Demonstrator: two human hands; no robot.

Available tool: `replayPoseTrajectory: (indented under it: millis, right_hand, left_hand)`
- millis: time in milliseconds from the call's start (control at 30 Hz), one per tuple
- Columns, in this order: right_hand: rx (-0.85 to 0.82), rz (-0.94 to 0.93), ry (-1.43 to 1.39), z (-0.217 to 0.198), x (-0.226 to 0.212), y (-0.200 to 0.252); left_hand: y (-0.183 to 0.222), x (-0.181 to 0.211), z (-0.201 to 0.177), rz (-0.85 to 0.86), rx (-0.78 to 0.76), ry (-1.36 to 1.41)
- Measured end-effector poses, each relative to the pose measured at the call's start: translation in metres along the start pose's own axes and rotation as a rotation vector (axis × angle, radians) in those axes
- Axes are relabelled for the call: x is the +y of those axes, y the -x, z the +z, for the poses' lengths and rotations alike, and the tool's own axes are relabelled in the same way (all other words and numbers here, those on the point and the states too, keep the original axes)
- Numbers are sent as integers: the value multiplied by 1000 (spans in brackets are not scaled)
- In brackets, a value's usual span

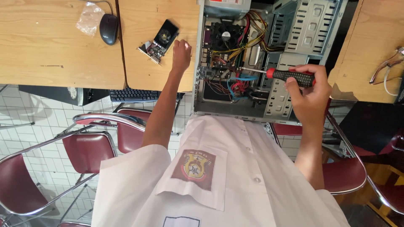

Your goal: A person uses a screwdriver to install or secure components and manage cables inside a computer tower.

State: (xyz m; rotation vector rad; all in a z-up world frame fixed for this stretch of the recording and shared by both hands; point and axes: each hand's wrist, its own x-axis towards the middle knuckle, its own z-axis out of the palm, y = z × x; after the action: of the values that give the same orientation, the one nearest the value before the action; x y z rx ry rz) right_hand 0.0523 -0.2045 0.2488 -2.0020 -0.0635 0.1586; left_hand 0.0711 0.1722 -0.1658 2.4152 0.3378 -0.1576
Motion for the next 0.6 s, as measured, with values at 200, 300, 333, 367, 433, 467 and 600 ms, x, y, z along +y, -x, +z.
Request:
replayPoseTrajectory:
  millis: [200,300,333,367,433,467,600]
  right_hand:
    - [-6,-41,29,4,3,-1]
    - [-4,-58,41,8,2,-1]
    - [16,-99,-17,10,0,-2]
    - [33,-137,-76,12,-1,0]
    - [70,-173,-141,18,-16,1]
    - [104,-209,-207,22,-24,1]
    - [141,-324,-221,35,-38,0]
  left_hand:
    - [1,10,-15,9,80,285]
    - [11,65,-63,-101,198,412]
    - [20,96,-89,-191,137,881]
    - [32,126,-115,-289,65,1347]
    - [51,166,-144,-175,-53,1608]
    - [60,185,-160,-50,-174,1862]
    - [76,209,-157,84,-370,2103]
